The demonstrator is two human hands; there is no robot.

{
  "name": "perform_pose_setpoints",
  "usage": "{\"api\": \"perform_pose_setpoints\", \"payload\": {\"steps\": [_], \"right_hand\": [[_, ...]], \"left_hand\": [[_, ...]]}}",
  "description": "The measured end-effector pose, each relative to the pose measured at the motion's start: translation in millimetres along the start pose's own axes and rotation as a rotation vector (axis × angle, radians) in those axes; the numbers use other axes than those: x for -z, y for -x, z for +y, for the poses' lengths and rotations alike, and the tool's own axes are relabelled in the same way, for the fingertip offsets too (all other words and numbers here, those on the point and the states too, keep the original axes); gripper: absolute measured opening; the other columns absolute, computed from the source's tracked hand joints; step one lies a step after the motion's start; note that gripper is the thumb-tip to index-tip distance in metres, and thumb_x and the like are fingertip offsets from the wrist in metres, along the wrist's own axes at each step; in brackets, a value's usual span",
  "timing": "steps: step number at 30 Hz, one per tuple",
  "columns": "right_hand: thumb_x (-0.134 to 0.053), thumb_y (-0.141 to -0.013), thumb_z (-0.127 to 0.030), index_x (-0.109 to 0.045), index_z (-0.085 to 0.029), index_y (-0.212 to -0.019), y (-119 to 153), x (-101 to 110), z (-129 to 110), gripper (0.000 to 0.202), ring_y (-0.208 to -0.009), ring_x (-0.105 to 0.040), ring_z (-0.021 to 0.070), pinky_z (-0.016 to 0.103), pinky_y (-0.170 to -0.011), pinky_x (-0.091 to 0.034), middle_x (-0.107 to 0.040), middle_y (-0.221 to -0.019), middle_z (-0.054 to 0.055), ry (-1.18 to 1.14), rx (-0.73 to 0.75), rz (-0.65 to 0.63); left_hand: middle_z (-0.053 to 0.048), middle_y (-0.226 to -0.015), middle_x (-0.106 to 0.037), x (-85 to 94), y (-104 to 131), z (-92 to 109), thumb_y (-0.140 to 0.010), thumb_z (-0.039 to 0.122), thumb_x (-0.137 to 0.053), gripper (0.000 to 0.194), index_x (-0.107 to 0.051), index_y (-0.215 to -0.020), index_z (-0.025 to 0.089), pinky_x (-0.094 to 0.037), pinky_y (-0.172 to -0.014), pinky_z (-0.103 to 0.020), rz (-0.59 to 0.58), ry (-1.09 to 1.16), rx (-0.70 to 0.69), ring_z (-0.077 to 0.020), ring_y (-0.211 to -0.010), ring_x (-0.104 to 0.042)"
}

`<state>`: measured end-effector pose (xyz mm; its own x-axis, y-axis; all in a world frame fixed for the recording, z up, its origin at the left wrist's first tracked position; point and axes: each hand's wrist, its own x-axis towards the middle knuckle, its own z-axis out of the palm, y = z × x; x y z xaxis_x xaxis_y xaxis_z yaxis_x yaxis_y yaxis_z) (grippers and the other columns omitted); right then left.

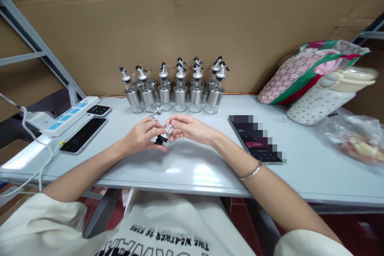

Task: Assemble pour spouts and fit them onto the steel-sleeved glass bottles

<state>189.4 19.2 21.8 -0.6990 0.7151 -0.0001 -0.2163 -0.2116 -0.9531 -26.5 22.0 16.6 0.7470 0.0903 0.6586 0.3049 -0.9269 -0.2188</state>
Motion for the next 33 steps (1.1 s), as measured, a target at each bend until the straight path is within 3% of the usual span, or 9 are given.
{"api": "perform_pose_setpoints", "payload": {"steps": [10, 17, 22, 25, 29, 33], "right_hand": [[-0.071, -0.076, -0.037, -0.06, -0.017, -0.09, 0.9, -5.8, -1.4, 0.027, -0.067, -0.065, 0.0104, 0.026, -0.07, -0.049, -0.066, -0.079, 0.0, -0.078, -0.01, 0.018], [-0.069, -0.078, -0.038, -0.059, -0.017, -0.09, 1.4, -5.4, -1.6, 0.026, -0.069, -0.065, 0.0111, 0.024, -0.066, -0.047, -0.066, -0.077, 0.0, -0.046, 0.016, 0.043], [-0.07, -0.077, -0.038, -0.059, -0.018, -0.089, 0.7, -6.4, -1.5, 0.026, -0.071, -0.065, 0.0121, 0.028, -0.073, -0.047, -0.066, -0.079, 0.001, -0.051, 0.024, 0.053], [-0.07, -0.076, -0.037, -0.061, -0.018, -0.09, 0.0, -7.8, -2.2, 0.025, -0.075, -0.064, 0.0127, 0.031, -0.077, -0.047, -0.065, -0.085, 0.002, -0.062, 0.064, 0.063], [-0.072, -0.073, -0.034, -0.065, -0.018, -0.091, -1.5, -9.4, -2.2, 0.024, -0.068, -0.057, 0.0098, 0.028, -0.068, -0.043, -0.061, -0.082, 0.0, -0.005, 0.073, 0.181], [-0.071, -0.07, -0.035, -0.065, -0.016, -0.089, -4.1, -9.9, -0.1, 0.027, -0.056, -0.042, 0.0059, 0.025, -0.057, -0.034, -0.055, -0.073, -0.003, 0.184, 0.072, 0.384]], "left_hand": [[-0.008, -0.088, -0.068, -2.6, 2.4, -0.5, -0.085, 0.052, -0.052, 0.04, -0.055, -0.102, 0.016, -0.049, -0.073, -0.031, -0.04, 0.026, 0.063, -0.0167, -0.081, -0.064], [-0.01, -0.095, -0.068, -0.1, -0.1, 1.6, -0.089, 0.038, -0.054, 0.031, -0.051, -0.109, 0.015, -0.05, -0.077, -0.03, 0.044, 0.094, 0.06, -0.0173, -0.088, -0.065], [-0.009, -0.096, -0.068, -1.4, 3.0, -0.7, -0.087, 0.04, -0.056, 0.031, -0.054, -0.108, 0.018, -0.05, -0.081, -0.032, 0.0, 0.149, 0.13, -0.0181, -0.091, -0.065], [-0.008, -0.097, -0.067, -3.9, 4.7, -1.5, -0.084, 0.042, -0.06, 0.037, -0.05, -0.112, 0.018, -0.051, -0.078, -0.031, 0.09, 0.205, 0.25, -0.0163, -0.084, -0.064], [-0.006, -0.093, -0.066, -6.3, 4.9, -0.6, -0.082, 0.044, -0.062, 0.039, -0.049, -0.107, 0.018, -0.05, -0.075, -0.029, 0.192, 0.256, 0.406, -0.0152, -0.082, -0.064], [-0.004, -0.088, -0.066, -6.5, 2.9, 0.8, -0.086, 0.036, -0.059, 0.027, -0.051, -0.104, 0.018, -0.049, -0.075, -0.028, 0.17, 0.263, 0.383, -0.0146, -0.081, -0.063]]}}
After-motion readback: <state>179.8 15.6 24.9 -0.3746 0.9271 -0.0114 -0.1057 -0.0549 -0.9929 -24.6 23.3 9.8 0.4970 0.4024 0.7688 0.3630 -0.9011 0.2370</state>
